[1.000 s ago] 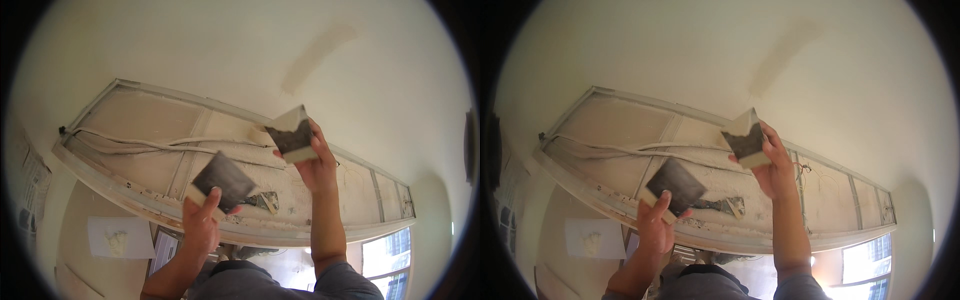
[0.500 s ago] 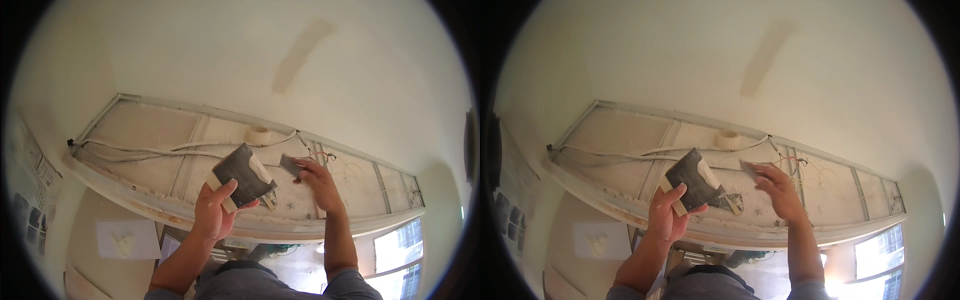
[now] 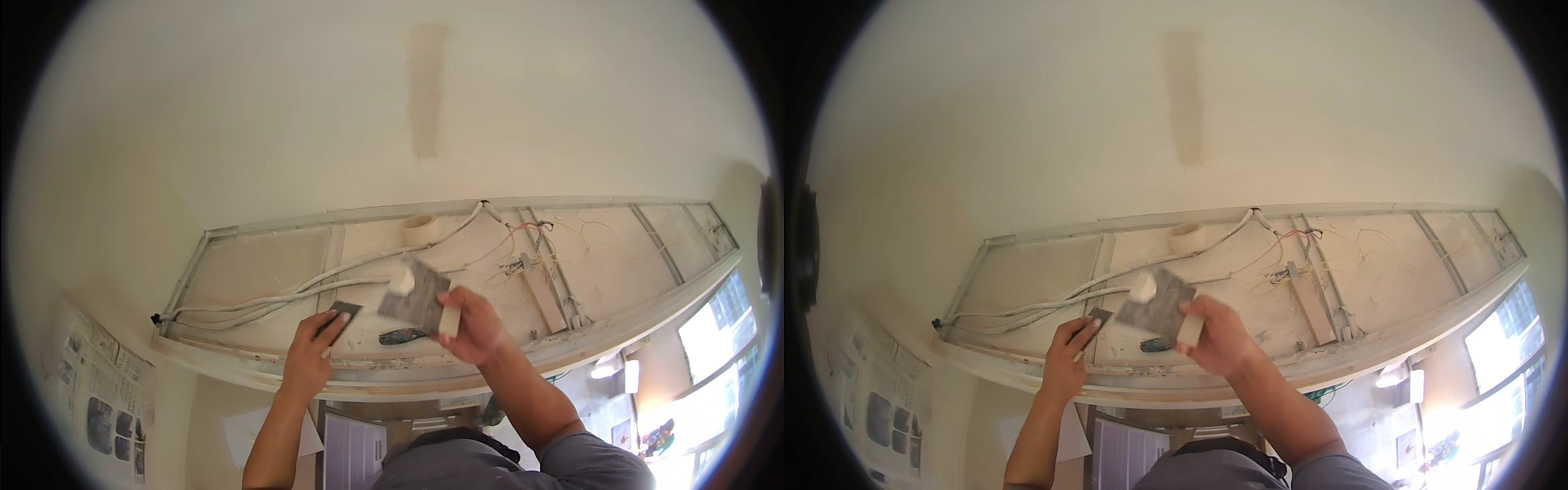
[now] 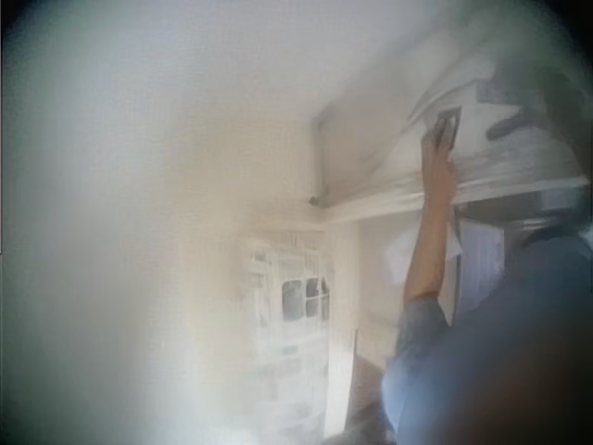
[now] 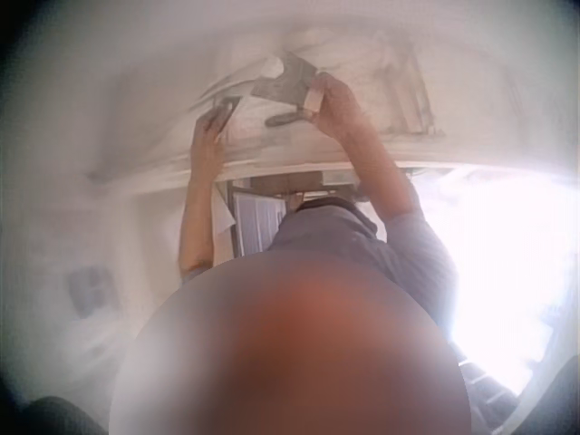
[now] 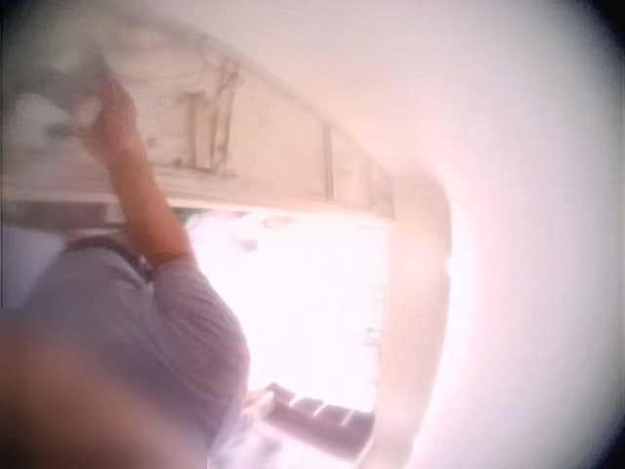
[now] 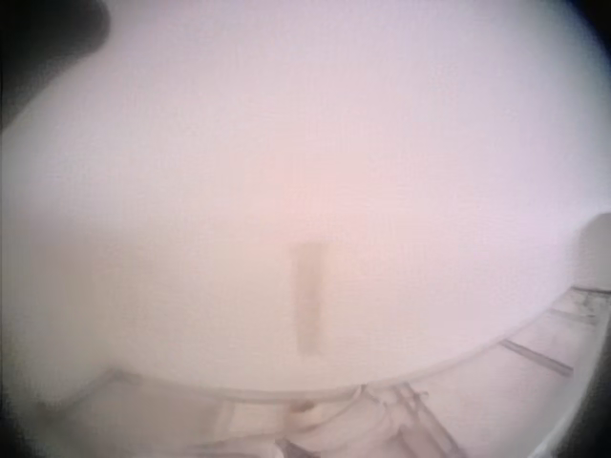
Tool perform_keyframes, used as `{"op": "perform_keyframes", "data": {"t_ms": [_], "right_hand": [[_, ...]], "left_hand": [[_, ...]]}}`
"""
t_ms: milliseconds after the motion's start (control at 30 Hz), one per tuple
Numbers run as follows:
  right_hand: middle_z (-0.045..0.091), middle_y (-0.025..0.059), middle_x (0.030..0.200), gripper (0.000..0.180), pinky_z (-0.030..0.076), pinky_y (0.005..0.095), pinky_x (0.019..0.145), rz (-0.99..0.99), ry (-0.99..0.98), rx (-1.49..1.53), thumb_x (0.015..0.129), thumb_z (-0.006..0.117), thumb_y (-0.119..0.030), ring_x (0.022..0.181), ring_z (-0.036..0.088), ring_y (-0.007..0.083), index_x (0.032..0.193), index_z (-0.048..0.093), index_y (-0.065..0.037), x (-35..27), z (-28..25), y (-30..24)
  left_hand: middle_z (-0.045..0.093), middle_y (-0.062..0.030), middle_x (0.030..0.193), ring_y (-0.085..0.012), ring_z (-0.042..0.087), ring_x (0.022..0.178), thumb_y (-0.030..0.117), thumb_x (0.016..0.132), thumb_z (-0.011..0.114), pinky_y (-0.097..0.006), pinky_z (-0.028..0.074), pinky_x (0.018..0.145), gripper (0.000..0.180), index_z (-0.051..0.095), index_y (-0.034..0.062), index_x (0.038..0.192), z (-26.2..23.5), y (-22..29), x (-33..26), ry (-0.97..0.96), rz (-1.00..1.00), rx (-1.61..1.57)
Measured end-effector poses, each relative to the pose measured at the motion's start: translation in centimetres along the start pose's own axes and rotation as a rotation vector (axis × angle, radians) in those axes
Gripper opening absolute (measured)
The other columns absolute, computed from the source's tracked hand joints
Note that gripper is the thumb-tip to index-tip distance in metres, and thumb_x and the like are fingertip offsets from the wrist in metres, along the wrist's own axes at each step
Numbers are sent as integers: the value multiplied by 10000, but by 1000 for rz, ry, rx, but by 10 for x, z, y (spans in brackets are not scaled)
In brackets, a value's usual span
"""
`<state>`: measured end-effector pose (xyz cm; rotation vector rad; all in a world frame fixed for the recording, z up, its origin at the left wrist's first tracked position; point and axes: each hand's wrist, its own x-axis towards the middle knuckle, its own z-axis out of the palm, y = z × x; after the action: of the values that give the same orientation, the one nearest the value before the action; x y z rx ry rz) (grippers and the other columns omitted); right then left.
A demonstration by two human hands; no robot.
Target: The person applies joint compound to a ceiling seam using a putty knife and hawk. They smooth the compound along the seam, then apply and press a paper tape strip over the wet compound, and continue to feather the edges with additional compound.
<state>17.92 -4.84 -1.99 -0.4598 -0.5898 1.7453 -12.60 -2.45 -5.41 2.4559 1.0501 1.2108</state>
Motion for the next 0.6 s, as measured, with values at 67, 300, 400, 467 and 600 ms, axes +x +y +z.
{"op": "perform_keyframes", "data": {"t_ms": [67, 300, 400, 467, 600], "right_hand": [[694, 136, 1121, 293, 629, 401, 717, -259, 45, -12, 1024, 550, -147, 877, 698, 233, 1251, 581, 35, 40, -2, -15], [624, 135, 1110, 275, 626, 424, 898, -687, 582, -41, 995, 545, -57, 1030, 648, 227, 1242, 562, 64, 235, -3, -37], [633, 197, 1172, 400, 583, 458, 989, -836, 829, 33, 983, 523, -34, 1129, 660, 317, 1367, 528, 77, 291, 2, -47], [611, 238, 1247, 460, 556, 478, 1025, -787, 917, -38, 984, 512, -23, 1190, 642, 387, 1432, 491, 78, 312, 1, -60], [515, 259, 1418, 511, 553, 506, 1019, -509, 1011, 9, 1006, 510, -29, 1260, 605, 461, 1504, 435, 52, 336, 2, -77]], "left_hand": [[625, -199, 1358, -389, 622, 1263, -196, 839, 513, -428, 492, 1117, 693, 653, 98, 1451, -5, -16, -15, 29, -276, 77], [636, -224, 1305, -389, 636, 1224, -149, 943, 462, -425, 489, 1088, 569, 635, 48, 1448, 11, -37, -46, 244, -352, 163], [634, -227, 1299, -396, 638, 1206, -129, 951, 469, -434, 493, 1072, 534, 634, 25, 1435, 14, -32, -46, 273, -355, 281], [632, -226, 1298, -398, 638, 1200, -117, 956, 472, -439, 493, 1066, 514, 636, 13, 1426, 16, -31, -44, 240, -342, 292], [629, -225, 1298, -395, 639, 1194, -109, 964, 474, -442, 495, 1059, 496, 635, 1, 1420, 17, -31, -41, 204, -383, 315]]}}
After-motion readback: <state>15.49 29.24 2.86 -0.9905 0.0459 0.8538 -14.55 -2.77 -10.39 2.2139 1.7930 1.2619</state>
